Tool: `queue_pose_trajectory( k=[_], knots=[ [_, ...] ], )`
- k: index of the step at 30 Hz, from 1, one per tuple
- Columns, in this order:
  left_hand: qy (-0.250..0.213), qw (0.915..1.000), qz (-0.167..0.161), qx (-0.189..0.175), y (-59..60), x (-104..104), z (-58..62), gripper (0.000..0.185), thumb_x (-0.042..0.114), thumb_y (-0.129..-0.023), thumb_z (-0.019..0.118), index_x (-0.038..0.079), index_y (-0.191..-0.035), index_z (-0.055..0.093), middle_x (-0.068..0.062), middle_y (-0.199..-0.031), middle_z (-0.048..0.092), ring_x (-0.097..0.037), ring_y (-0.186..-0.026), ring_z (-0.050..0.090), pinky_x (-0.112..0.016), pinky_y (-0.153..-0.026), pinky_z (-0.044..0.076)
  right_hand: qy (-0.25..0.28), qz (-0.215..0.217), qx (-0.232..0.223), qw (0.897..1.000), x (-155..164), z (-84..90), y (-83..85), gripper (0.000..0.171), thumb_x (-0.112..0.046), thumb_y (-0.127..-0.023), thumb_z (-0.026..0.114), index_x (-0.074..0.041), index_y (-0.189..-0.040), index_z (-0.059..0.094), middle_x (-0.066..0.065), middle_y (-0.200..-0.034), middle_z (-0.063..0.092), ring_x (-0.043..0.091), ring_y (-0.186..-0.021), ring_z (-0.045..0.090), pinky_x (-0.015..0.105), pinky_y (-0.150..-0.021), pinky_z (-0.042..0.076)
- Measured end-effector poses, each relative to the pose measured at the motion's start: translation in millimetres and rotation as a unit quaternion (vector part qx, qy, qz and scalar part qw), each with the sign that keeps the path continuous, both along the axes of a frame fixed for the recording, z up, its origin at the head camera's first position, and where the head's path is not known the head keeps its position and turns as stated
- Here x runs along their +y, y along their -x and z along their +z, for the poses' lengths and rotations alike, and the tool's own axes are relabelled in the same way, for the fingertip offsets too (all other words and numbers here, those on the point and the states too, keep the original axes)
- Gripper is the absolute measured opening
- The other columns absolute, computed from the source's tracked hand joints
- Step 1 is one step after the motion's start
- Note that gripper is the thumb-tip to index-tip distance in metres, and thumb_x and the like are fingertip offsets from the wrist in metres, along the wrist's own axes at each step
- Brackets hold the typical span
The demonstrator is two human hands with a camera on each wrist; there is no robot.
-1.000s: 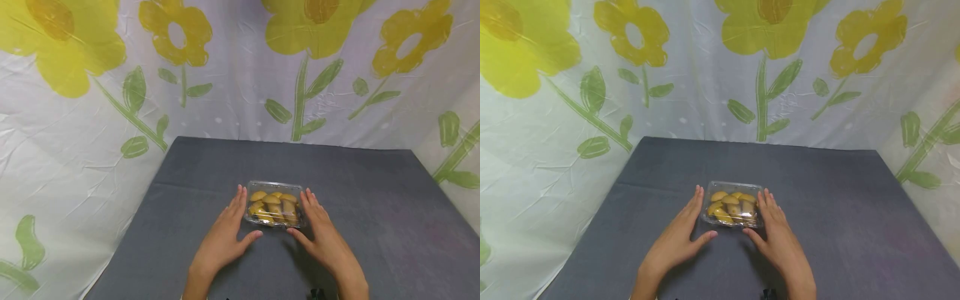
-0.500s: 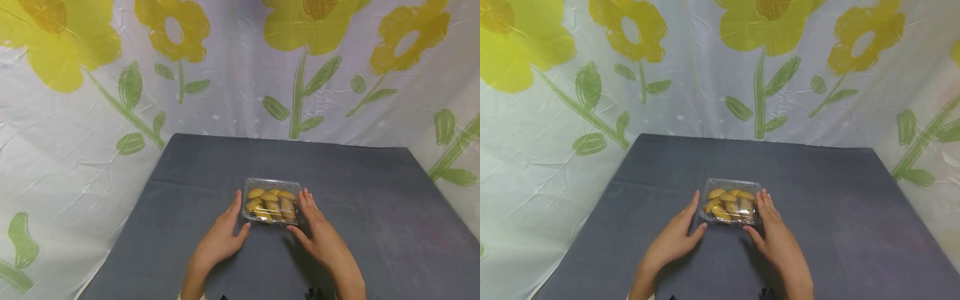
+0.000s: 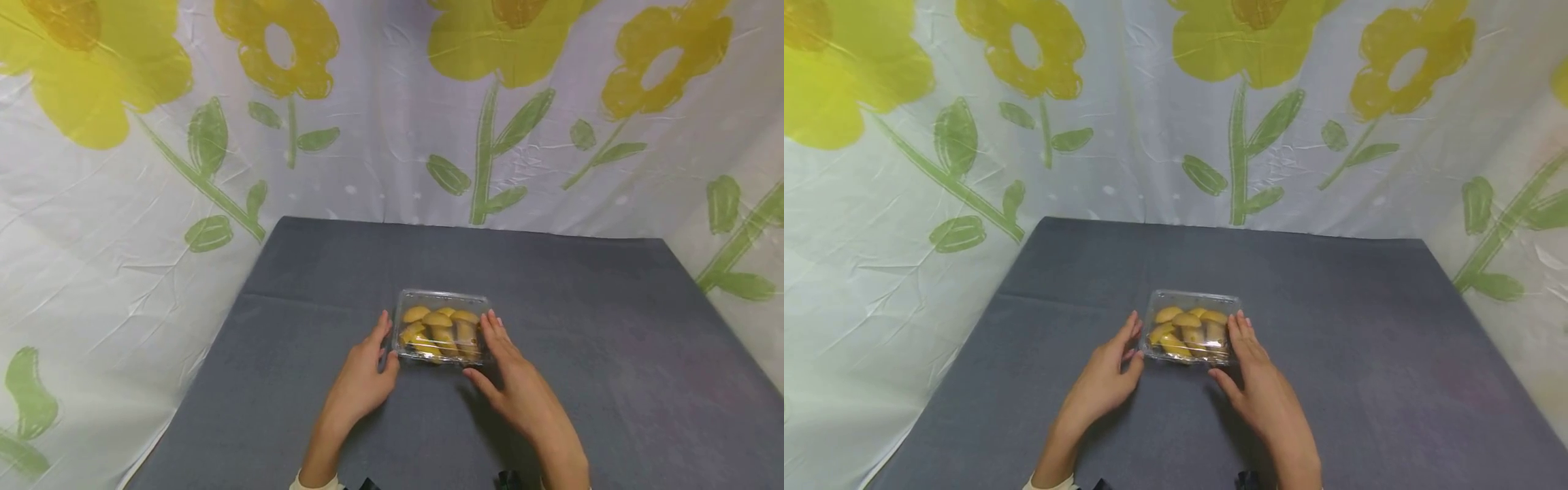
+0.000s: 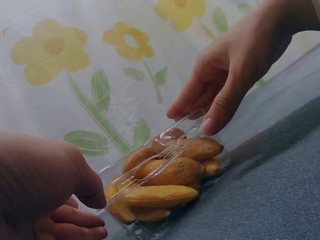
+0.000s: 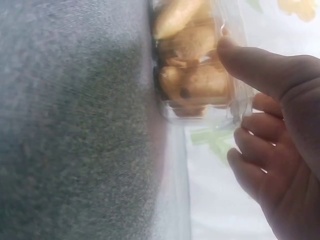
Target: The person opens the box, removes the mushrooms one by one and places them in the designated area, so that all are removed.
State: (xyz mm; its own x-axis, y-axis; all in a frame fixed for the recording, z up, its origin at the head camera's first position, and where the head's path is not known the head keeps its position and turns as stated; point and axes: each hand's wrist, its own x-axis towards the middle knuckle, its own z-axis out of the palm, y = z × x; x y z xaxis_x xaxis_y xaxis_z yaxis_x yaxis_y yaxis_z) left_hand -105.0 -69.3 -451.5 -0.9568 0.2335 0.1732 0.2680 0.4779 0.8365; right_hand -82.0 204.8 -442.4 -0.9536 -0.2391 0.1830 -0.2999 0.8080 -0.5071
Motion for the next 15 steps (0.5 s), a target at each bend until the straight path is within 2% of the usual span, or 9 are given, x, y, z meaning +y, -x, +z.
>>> queue_pose_trajectory(
  k=[8,15],
  knots=[
    [-0.015,0.9998,0.008,-0.002,1.5,3.0,-1.2,0.063,0.0,-0.1,0.059,-0.007,-0.159,0.038,-0.023,-0.144,0.064,-0.033,-0.131,0.065,-0.041,-0.103,0.058,0.0,0.0,0.031,1.0,-2.2,-4.2,0.1,0.091,-0.027,-0.096,0.082,-0.008,-0.168,0.029,0.014,-0.174,0.025,0.038,-0.157,0.031,0.064,-0.118,0.038],
    [-0.026,0.9995,0.015,-0.008,2.7,6.4,-3.4,0.051,-0.001,-0.1,0.06,-0.009,-0.149,0.052,-0.025,-0.142,0.064,-0.035,-0.128,0.066,-0.038,-0.101,0.059,-0.005,-0.02,0.039,0.999,-2.7,-5.8,-0.7,0.086,-0.028,-0.096,0.082,-0.009,-0.166,0.036,0.013,-0.172,0.029,0.034,-0.156,0.034,0.061,-0.116,0.043]
  ],
)
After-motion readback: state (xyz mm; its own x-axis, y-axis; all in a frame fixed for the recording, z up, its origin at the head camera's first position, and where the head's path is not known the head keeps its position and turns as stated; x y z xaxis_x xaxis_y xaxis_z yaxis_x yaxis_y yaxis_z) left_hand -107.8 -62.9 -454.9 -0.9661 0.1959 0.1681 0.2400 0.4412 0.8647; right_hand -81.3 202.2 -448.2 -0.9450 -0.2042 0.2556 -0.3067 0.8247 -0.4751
